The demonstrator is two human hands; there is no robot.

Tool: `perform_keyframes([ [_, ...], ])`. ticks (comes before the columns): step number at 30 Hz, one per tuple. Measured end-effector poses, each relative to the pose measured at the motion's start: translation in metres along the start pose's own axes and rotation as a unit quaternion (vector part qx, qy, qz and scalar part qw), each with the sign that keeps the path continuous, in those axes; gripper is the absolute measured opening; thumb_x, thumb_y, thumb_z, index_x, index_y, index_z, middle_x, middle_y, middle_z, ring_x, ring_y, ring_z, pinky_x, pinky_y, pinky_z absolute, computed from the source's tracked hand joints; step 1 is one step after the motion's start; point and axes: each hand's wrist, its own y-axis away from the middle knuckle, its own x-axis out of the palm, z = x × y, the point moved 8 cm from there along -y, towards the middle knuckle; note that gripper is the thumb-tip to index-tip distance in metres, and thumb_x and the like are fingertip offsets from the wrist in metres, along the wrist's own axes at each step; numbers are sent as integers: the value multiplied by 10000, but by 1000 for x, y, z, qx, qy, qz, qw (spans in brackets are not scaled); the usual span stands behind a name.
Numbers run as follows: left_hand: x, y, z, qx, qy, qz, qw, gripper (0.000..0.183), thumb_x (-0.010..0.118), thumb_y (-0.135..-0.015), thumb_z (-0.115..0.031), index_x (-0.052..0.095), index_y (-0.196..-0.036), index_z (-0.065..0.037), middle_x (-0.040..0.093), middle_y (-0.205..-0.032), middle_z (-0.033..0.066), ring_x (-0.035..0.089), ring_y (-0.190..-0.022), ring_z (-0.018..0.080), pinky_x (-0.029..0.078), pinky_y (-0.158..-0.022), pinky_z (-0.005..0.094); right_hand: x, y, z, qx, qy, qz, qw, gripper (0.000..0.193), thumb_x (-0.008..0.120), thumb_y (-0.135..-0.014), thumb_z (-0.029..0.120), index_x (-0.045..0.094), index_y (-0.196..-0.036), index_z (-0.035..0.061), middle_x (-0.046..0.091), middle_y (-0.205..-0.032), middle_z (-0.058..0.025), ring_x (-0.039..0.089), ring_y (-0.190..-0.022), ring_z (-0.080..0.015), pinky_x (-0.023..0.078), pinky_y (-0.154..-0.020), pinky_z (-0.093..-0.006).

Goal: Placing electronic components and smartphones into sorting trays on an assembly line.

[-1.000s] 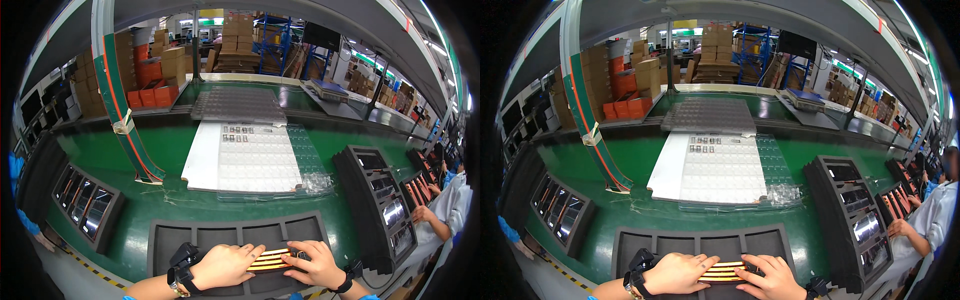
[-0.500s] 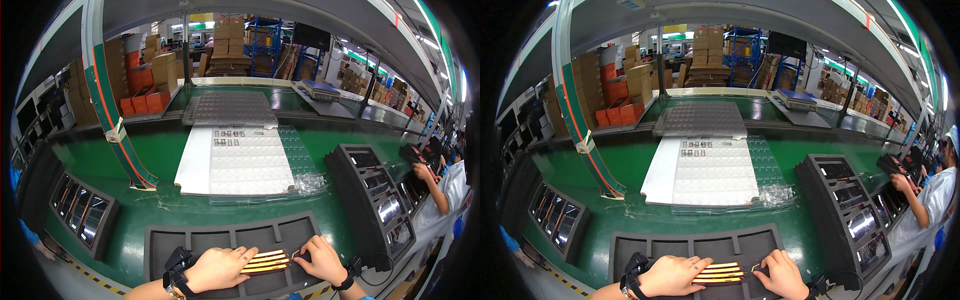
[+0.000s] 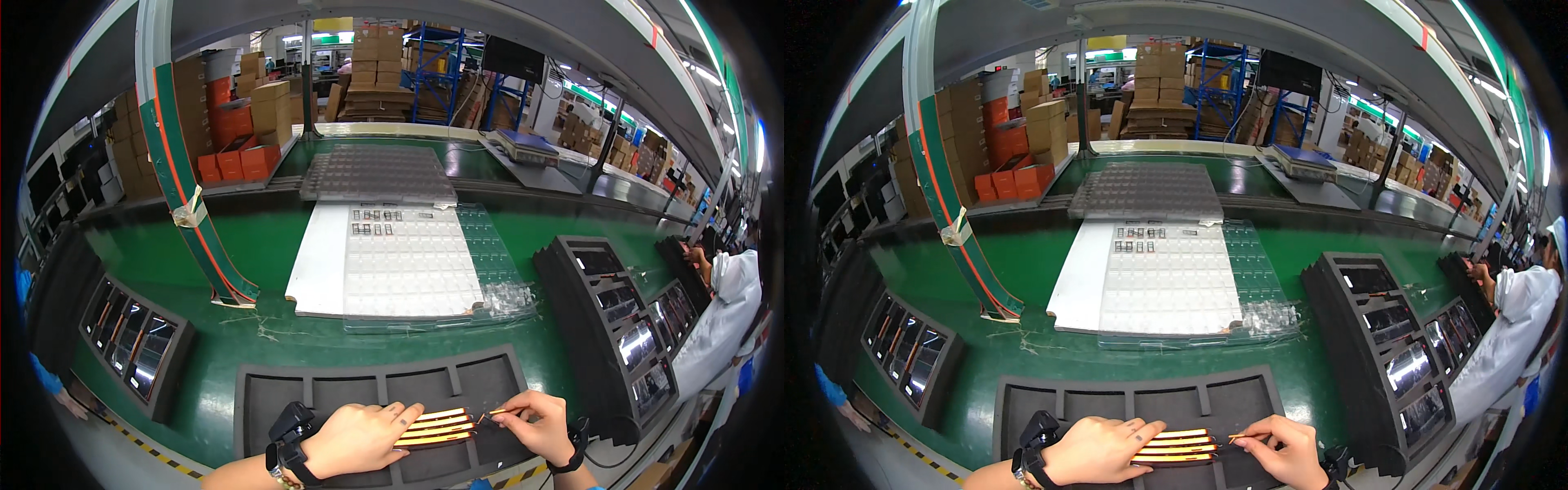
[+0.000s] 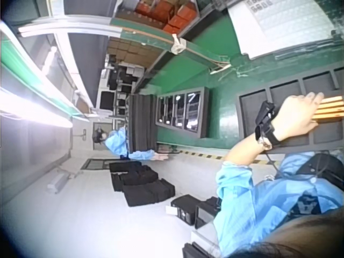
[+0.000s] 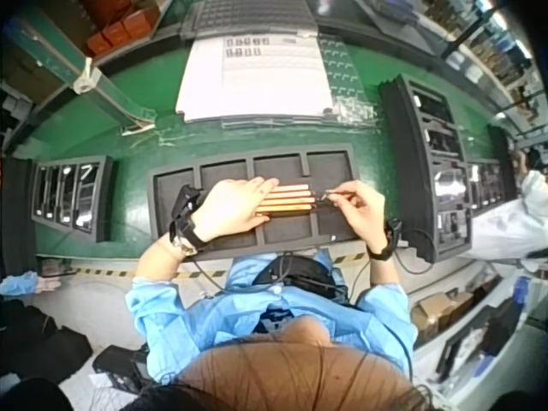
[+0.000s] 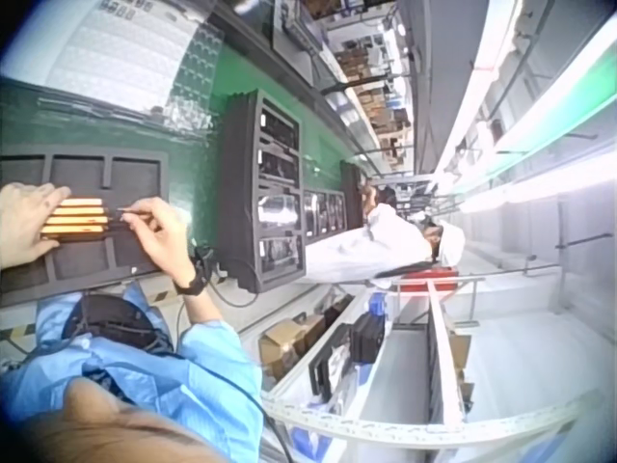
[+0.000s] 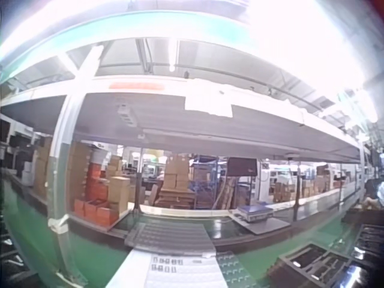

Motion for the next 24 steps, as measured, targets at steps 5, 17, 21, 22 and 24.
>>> perform_keyframes([
  [5, 1, -1, 0, -3, -2, 7, 1000, 635, 773, -790, -283, 519, -1318, -38, 646, -928, 76, 705, -717, 228, 572, -611, 333, 10, -3, 6, 50, -191, -40, 979, 187, 702, -882, -58, 534, -809, -22, 723, -926, -240, 705, -718, -154, 525, -562, -212],
  [17, 4, 0, 2, 5, 0, -8, 1000, 610, 747, -827, -354, 527, -1303, -42, 650, -921, 58, 703, -722, 228, 552, -593, 338, 42, -13, 6, 123, -349, 117, 922, 244, 709, -875, -81, 497, -829, 30, 699, -869, -215, 698, -768, -161, 537, -569, -232],
  [21, 4, -1, 2, 4, 0, -3, 1000, 609, 744, -827, -358, 530, -1304, -46, 650, -922, 59, 704, -719, 232, 551, -590, 340, 44, -12, 5, 96, -363, 67, 924, 236, 704, -880, -81, 493, -849, 21, 704, -893, -226, 696, -739, -156, 548, -555, -237],
  [22, 5, 0, 2, 3, 0, -3, 1000, 609, 744, -827, -358, 530, -1304, -46, 650, -922, 59, 704, -719, 232, 551, -590, 340, 44, -11, 13, 106, -371, 58, 921, 204, 700, -886, -75, 513, -889, 7, 715, -896, -225, 693, -709, -147, 553, -553, -240],
  [24, 5, 0, 2, 3, 2, -6, 1000, 608, 743, -827, -360, 530, -1303, -47, 647, -915, 58, 704, -716, 232, 551, -587, 342, 46, -8, 14, 115, -380, 49, 917, 178, 695, -892, -69, 532, -930, -8, 725, -900, -224, 689, -679, -139, 557, -550, -243],
])
